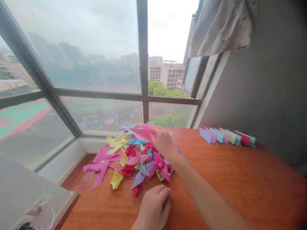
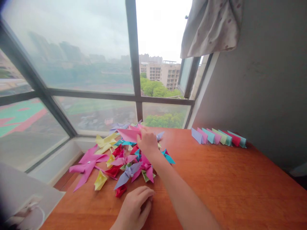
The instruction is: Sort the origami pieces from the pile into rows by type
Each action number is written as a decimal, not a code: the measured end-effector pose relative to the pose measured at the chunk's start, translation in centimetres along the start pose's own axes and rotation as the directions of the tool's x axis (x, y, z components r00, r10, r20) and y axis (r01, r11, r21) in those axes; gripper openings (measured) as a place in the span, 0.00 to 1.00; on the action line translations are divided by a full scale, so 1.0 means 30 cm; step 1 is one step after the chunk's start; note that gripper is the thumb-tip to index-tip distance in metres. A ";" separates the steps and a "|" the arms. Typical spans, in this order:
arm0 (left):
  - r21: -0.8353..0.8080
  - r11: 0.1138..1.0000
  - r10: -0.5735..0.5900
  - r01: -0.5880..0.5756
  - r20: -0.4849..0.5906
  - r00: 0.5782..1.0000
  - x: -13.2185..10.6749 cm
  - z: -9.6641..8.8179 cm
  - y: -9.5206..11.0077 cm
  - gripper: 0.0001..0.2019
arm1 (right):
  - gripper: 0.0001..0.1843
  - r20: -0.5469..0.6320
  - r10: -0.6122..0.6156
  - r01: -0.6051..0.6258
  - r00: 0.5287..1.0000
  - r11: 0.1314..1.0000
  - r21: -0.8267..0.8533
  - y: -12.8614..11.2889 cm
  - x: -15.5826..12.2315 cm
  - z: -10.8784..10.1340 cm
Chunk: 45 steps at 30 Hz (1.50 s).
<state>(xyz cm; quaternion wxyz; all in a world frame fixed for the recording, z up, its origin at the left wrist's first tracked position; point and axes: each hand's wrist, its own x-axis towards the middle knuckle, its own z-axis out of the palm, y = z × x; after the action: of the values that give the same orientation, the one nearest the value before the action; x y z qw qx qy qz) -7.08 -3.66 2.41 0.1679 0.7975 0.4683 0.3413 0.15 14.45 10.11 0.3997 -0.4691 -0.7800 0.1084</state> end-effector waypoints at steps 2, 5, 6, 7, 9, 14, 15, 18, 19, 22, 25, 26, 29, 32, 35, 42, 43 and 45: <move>-0.025 1.000 -0.010 0.010 -0.007 1.000 0.000 -0.003 0.000 0.14 | 0.15 0.065 -0.069 0.068 0.996 0.997 0.021 -0.069 0.010 0.032; -0.043 0.999 -0.017 0.016 -0.013 1.000 -0.001 -0.004 -0.001 0.15 | 0.17 0.089 -0.107 0.102 0.990 0.993 0.055 -0.076 -0.004 0.023; -0.040 0.999 -0.017 0.016 -0.014 1.000 0.000 -0.003 -0.001 0.15 | 0.17 0.081 -0.086 0.082 0.993 0.995 0.056 -0.050 -0.013 0.007; -0.033 0.999 -0.015 0.015 -0.013 1.000 0.000 -0.002 -0.002 0.15 | 0.17 0.069 -0.053 0.049 0.996 0.998 0.050 -0.011 -0.022 -0.015; -0.019 1.000 -0.009 0.008 -0.008 1.000 0.001 -0.001 -0.002 0.14 | 0.16 0.026 0.046 -0.047 0.999 0.999 0.016 0.100 -0.043 -0.070; -0.022 1.000 0.003 -0.002 0.028 1.000 0.009 -0.002 -0.006 0.12 | 0.19 -0.195 0.245 -0.278 0.950 0.946 -0.167 0.482 -0.121 -0.248; -0.022 1.000 0.005 -0.004 0.033 0.999 0.010 -0.003 -0.007 0.12 | 0.19 -0.243 0.263 -0.316 0.934 0.925 -0.212 0.559 -0.141 -0.288; -0.017 1.000 0.018 -0.017 0.046 0.999 0.016 -0.003 -0.012 0.12 | 0.21 -0.394 0.325 -0.457 0.860 0.834 -0.309 0.766 -0.200 -0.397; -0.017 1.000 0.022 -0.021 0.050 0.999 0.018 -0.002 -0.014 0.12 | 0.22 -0.426 0.342 -0.493 0.838 0.810 -0.317 0.824 -0.217 -0.427; -0.033 0.999 0.023 -0.021 0.055 0.998 0.024 -0.001 -0.018 0.12 | 0.25 -0.510 0.405 -0.603 0.759 0.733 -0.316 0.963 -0.243 -0.484; -0.047 0.999 0.011 -0.009 0.054 0.998 0.029 0.000 -0.023 0.11 | 0.27 -0.511 0.476 -0.659 0.716 0.703 -0.268 1.050 -0.237 -0.496; -0.048 0.999 0.007 -0.005 0.055 0.998 0.030 0.000 -0.025 0.11 | 0.26 -0.502 0.495 -0.669 0.709 0.698 -0.257 1.069 -0.230 -0.493; -0.058 0.998 -0.001 0.004 0.059 0.998 0.029 0.001 -0.030 0.11 | 0.20 -0.469 0.535 -0.686 0.703 0.683 -0.250 1.100 -0.207 -0.480; -0.070 0.997 -0.011 0.016 0.069 0.998 0.025 0.002 -0.033 0.12 | 0.18 -0.459 0.562 -0.708 0.688 0.658 -0.255 1.106 -0.198 -0.474; -0.070 0.997 -0.016 0.021 0.070 0.997 0.022 0.003 -0.033 0.12 | 0.19 -0.473 0.571 -0.726 0.671 0.635 -0.263 1.096 -0.205 -0.481; -0.076 0.995 -0.051 0.057 0.084 0.995 0.021 0.003 -0.025 0.12 | 0.17 -0.509 0.513 -0.694 0.692 0.667 -0.271 1.020 -0.225 -0.505; -0.078 0.995 -0.058 0.064 0.083 0.995 0.020 0.003 -0.024 0.12 | 0.16 -0.510 0.495 -0.678 0.703 0.683 -0.271 1.000 -0.224 -0.508; -0.080 0.994 -0.072 0.078 0.082 0.994 0.019 0.003 -0.022 0.12 | 0.16 -0.504 0.455 -0.635 0.734 0.724 -0.270 0.950 -0.220 -0.510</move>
<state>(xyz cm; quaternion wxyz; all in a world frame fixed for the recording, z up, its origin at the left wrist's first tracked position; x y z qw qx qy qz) -7.25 -2.84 2.19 0.2319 0.7846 0.4763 0.3220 31.22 21.19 1.20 0.3877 -0.7688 -0.5064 -0.0480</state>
